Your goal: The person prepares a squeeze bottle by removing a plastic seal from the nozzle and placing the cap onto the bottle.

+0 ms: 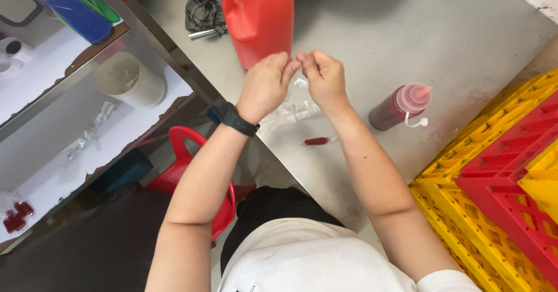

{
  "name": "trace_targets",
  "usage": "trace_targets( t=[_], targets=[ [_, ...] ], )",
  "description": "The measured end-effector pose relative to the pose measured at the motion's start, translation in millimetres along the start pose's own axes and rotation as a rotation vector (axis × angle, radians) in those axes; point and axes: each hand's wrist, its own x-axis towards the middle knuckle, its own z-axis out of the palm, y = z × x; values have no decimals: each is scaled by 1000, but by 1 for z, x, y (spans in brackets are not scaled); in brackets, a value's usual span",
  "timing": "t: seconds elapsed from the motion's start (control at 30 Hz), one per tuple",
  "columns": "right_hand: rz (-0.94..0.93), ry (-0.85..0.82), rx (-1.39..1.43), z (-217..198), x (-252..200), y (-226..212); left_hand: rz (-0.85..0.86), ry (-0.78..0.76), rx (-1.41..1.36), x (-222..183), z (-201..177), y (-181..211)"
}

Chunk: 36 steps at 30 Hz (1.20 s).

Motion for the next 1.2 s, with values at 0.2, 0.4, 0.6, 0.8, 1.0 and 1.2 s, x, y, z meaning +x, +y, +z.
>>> trace_targets(
  t=[0.2, 0.4, 0.6, 0.8, 1.0, 1.2],
  targets=[
    [34, -401, 375, -51, -17, -15, -318, -247, -582, -22, -13, 8],
    [255, -49, 327, -44, -23, -32, -315, -152, -528, -32, 0, 20],
    [325, -78, 769, -31, -48, -54, -352, -95, -777, -42, 17, 18],
    [158, 32, 754, -36, -41, -60, -363, -183, -813, -47, 11, 19],
    [94, -206, 556, -48, -31, -83, -118, -275, -664, -23, -17, 26],
    [56, -48, 552, -65, -20, -88, -258, -474, -732, -36, 4, 33]
  ],
)
